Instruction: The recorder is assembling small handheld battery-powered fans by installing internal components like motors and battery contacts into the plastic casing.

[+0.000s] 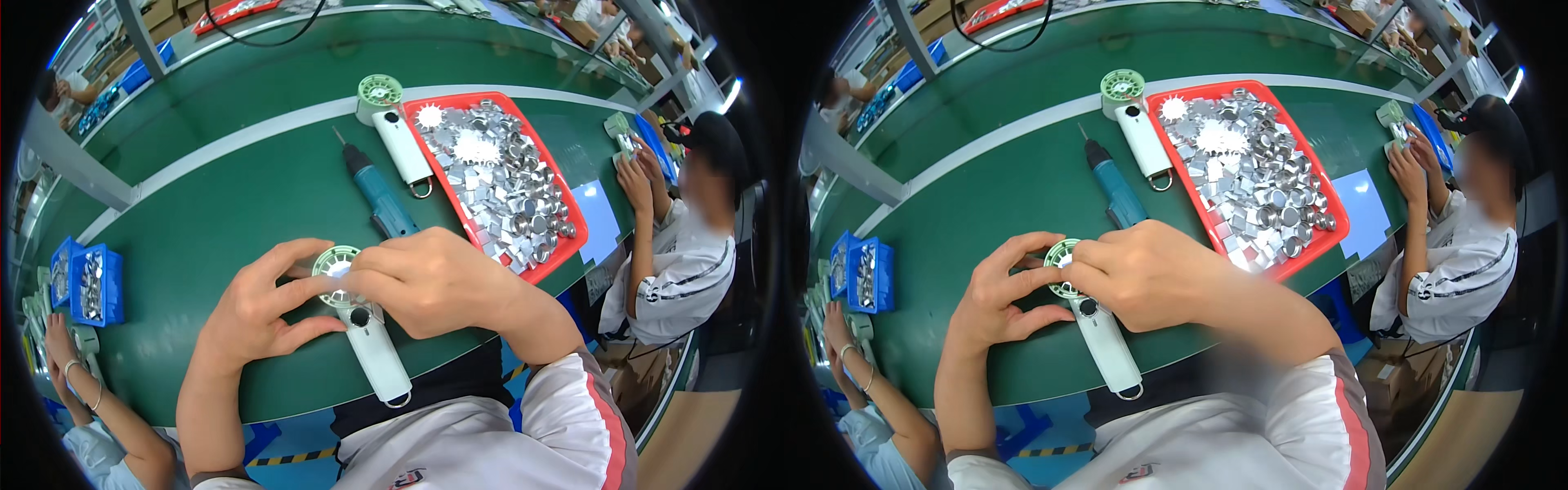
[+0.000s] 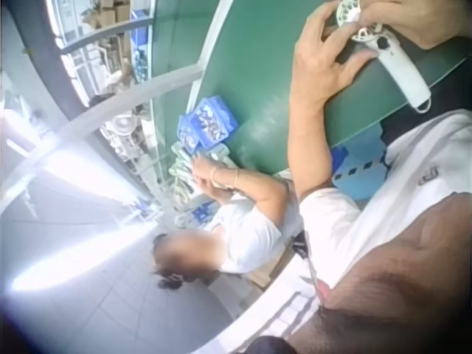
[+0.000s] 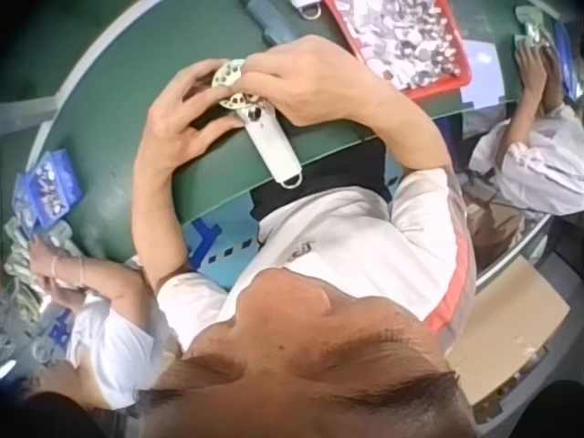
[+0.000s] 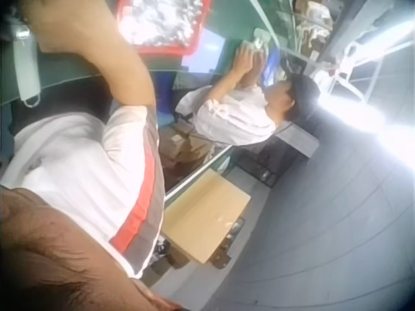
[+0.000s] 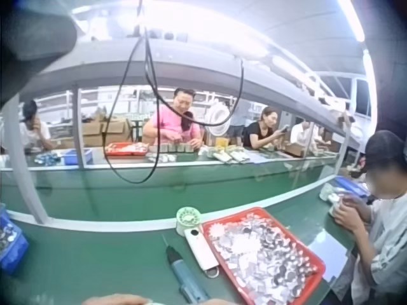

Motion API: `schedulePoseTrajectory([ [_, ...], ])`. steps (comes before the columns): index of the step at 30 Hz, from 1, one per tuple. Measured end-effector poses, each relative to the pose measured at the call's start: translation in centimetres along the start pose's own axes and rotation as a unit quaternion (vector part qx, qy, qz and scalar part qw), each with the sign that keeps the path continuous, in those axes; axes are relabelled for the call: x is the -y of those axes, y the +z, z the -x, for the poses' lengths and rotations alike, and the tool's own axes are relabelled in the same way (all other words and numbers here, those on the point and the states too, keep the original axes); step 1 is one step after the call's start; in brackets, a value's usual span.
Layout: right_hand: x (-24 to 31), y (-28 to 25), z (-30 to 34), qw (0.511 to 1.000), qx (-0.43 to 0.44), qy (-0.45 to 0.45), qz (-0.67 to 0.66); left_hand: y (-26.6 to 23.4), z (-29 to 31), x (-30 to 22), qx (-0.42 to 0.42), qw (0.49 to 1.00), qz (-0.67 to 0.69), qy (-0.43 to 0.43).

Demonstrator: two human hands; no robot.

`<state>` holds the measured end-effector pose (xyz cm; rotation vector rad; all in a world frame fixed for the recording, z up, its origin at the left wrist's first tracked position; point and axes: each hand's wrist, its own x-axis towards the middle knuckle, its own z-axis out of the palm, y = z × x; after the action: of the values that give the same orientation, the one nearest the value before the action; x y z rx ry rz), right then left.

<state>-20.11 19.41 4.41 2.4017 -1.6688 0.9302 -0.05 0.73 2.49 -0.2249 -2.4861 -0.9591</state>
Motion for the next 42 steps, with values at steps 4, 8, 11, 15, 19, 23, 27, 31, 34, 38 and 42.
schedulePoseTrajectory([
  [4, -0.4, 0.1, 0.3, 1.000, 0.006, -0.010, -0.008, 0.2, -0.2, 0.1, -0.004, 1.000, -0.010, 0.016],
  [8, -0.4, 0.3, 0.0, 1.000, 0.006, -0.018, -0.014, 0.0, 0.1, 0.2, -0.003, 1.000, -0.011, -0.004],
  [11, -0.5, 0.2, -0.2, 1.000, -0.003, -0.001, -0.022, -0.3, 0.1, 0.4, -0.002, 1.000, -0.001, -0.006],
  [15, -0.4, -0.1, 0.0, 1.000, 0.029, -0.004, -0.012, -0.6, -0.1, 0.2, -0.002, 1.000, -0.009, 0.014],
  [19, -0.3, 0.1, 0.3, 0.998, 0.046, -0.027, 0.024, -0.1, -0.2, 0.4, 0.017, 1.000, -0.009, -0.001],
  [23, -0.6, 1.2, 0.4, 0.998, 0.023, -0.046, 0.041, 0.1, 0.8, 0.8, 0.014, 0.999, -0.017, -0.029],
  [27, -0.6, 1.4, 0.8, 0.996, 0.033, -0.032, 0.072, 0.5, 0.3, 0.7, 0.016, 1.000, -0.016, -0.003],
  [31, -0.2, 1.4, 0.2, 0.995, 0.055, -0.045, 0.068, 0.1, 0.4, 0.7, 0.012, 1.000, -0.023, -0.006],
  [34, -0.1, 1.0, 0.1, 0.994, 0.063, -0.043, 0.076, 0.1, 0.3, 0.8, 0.009, 1.000, -0.026, -0.015],
  [38, -0.4, 1.1, 0.2, 0.994, 0.063, -0.042, 0.073, 0.2, 0.2, 0.8, 0.007, 1.000, -0.023, -0.010],
  [42, 0.1, 0.4, 0.5, 0.992, 0.077, -0.038, 0.096, 0.4, 0.4, 0.7, 0.008, 1.000, -0.013, -0.008],
])
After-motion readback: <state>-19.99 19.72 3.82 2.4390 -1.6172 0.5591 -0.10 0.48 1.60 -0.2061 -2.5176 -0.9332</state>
